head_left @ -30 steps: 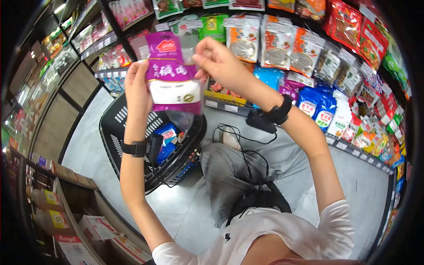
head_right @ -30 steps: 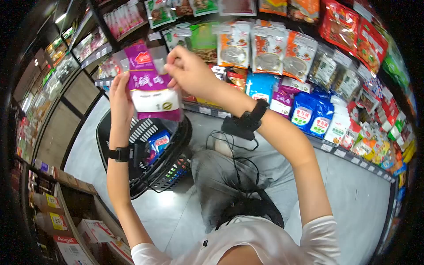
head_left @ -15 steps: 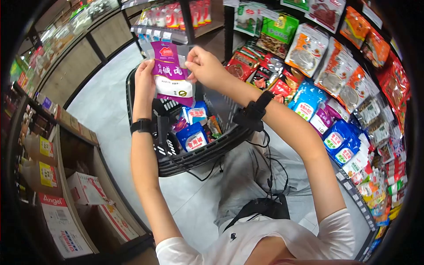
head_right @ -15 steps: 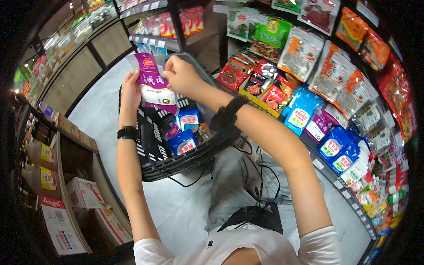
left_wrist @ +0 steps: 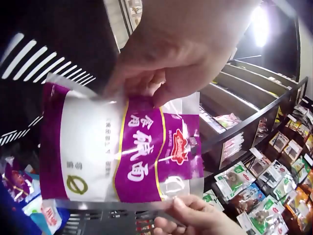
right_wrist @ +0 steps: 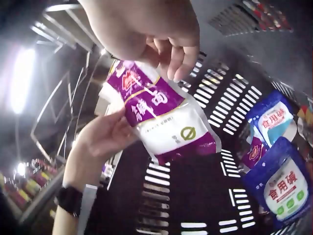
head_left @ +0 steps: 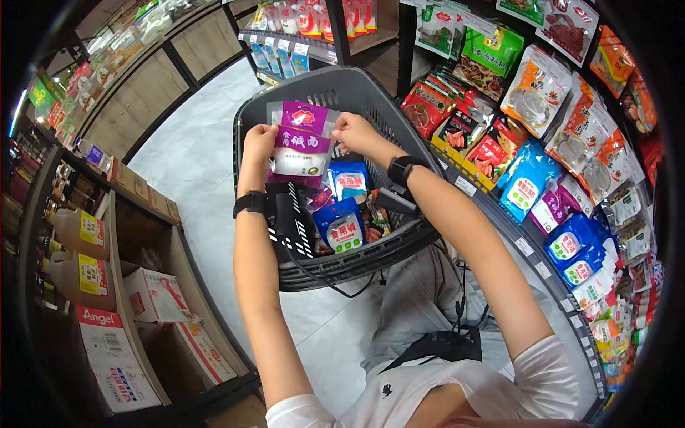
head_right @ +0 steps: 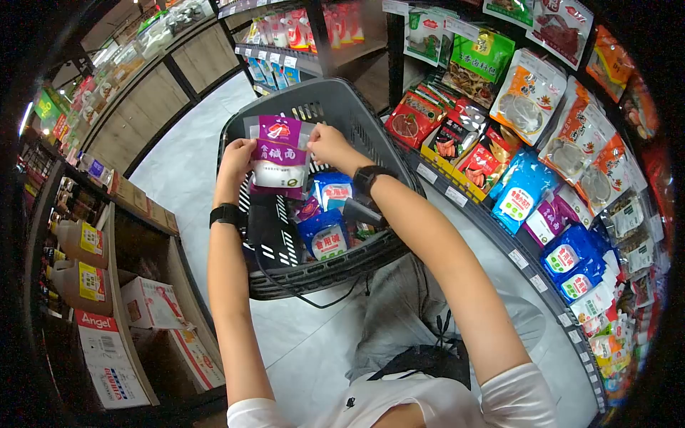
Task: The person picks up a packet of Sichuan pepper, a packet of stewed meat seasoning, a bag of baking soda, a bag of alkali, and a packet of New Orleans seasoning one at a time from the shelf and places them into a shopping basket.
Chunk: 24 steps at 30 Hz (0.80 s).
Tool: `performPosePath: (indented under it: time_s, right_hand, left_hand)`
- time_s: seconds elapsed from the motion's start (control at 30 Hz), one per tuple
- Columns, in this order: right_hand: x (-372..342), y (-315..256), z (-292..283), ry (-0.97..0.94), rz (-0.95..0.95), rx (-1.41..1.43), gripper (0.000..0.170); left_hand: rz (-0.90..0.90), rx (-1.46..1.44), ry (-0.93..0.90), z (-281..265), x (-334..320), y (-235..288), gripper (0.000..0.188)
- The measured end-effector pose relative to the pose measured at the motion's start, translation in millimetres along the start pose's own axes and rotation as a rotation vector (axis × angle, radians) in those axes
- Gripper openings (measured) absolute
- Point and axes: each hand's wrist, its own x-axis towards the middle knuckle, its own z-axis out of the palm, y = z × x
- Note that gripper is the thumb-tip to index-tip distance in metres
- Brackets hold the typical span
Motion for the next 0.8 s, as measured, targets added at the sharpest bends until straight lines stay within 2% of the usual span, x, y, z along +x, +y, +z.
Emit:
performPosePath:
  time_s: [0.1,0.27,0.4,0.43,0.5,0.6,0.7,0.73,0.8]
  right_hand:
    - [-1.4,8.5,-10.4,-0.041,0.081,0.053,0.006]
    - [-5.8,19.6,-22.4,-0.122,0.19,-0.034,0.009]
    - [-15.9,24.9,-26.5,-0.223,0.322,-0.205,0.017]
    - [-17.5,25.9,-27.8,-0.262,0.356,-0.27,0.019]
    - [-18.5,27.8,-29.1,-0.345,0.42,-0.4,0.021]
    - [-17.9,28.9,-31.9,-0.528,0.519,-0.516,0.023]
    - [-22.7,25.8,-31.7,-0.633,0.669,-0.681,0.021]
    - [-25.0,25.3,-31.9,-0.656,0.728,-0.746,0.02]
    - [-36.0,12.5,-35.1,-0.624,0.743,-0.784,0.019]
  left_hand:
    - [-0.151,0.048,-0.163,1.0,-4.4,2.9,0.012]
    - [-0.22,0.123,-0.313,3.2,8.1,-16.1,0.015]
    - [-0.354,0.234,-0.512,5.0,-4.6,-6.1,0.018]
    - [-0.361,0.273,-0.562,1.0,2.7,-17.9,0.02]
    - [-0.532,0.264,-0.68,5.5,-5.7,-11.4,0.017]
    - [-0.631,0.347,-0.783,9.6,-17.9,-11.7,0.022]
    - [-0.605,0.444,-0.786,18.9,-37.4,-2.1,0.027]
    - [-0.637,0.476,-0.903,19.2,-23.5,-20.4,0.031]
    - [-0.68,0.516,-0.944,27.8,-25.1,-23.5,0.033]
